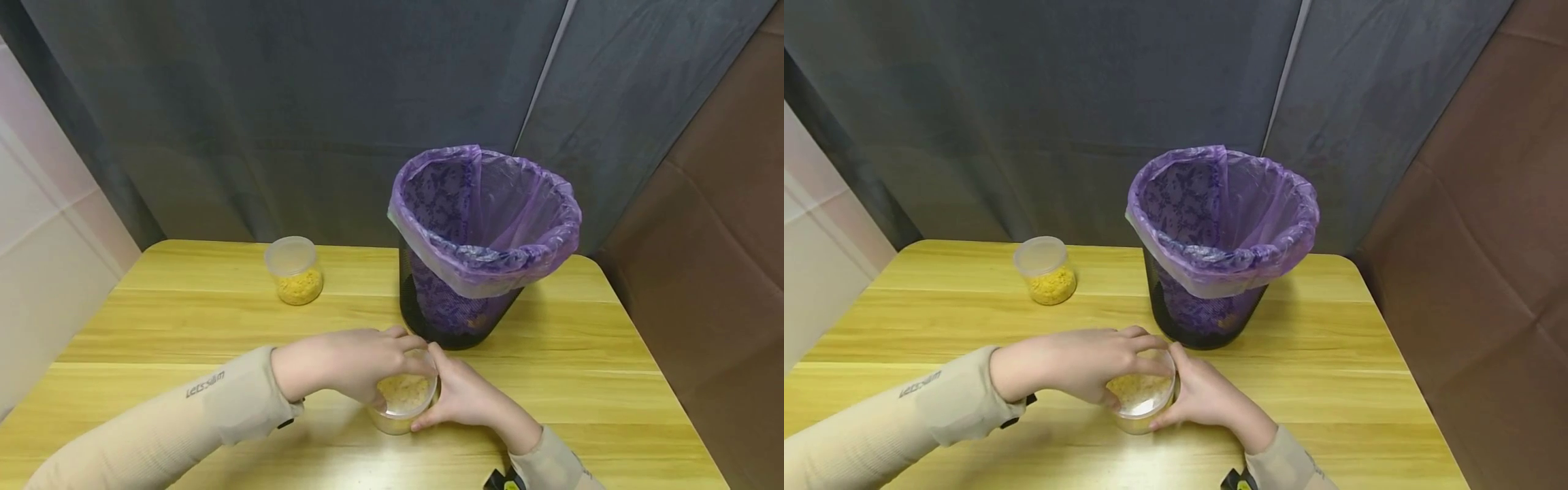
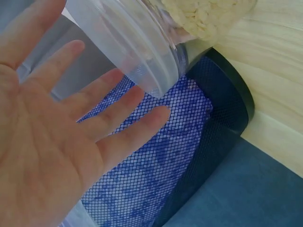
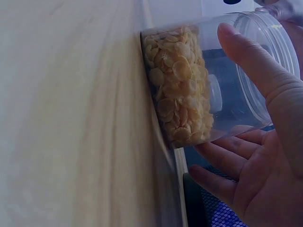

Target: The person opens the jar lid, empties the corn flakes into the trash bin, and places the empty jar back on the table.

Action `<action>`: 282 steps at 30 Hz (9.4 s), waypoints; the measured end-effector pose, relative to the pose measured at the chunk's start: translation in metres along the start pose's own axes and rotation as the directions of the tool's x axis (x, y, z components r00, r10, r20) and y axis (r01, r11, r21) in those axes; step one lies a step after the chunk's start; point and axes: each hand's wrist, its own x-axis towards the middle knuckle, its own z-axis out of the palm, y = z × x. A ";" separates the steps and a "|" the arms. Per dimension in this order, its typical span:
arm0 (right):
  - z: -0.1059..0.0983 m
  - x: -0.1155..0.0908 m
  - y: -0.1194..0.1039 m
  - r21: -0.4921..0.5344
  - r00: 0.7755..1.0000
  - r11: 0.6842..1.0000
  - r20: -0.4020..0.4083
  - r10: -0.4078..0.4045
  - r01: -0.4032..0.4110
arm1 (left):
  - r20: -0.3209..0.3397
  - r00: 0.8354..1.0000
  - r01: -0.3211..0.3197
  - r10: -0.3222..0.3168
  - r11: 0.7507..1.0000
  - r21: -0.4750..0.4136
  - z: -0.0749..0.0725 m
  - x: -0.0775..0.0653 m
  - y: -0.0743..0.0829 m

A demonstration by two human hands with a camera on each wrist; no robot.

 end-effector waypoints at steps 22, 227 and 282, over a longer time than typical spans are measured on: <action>0.002 -0.001 0.003 0.011 0.999 0.999 -0.033 -0.031 0.031 | -0.056 0.993 0.110 -0.104 0.988 0.105 0.008 0.007 0.008; 0.004 0.000 0.007 0.016 0.999 0.999 0.001 -0.033 0.033 | -0.086 0.993 0.077 -0.076 0.997 0.012 0.013 -0.001 0.002; 0.004 0.001 0.007 0.029 1.000 0.999 -0.024 -0.020 0.020 | -0.342 0.939 0.086 -0.029 0.984 0.154 0.025 0.008 -0.002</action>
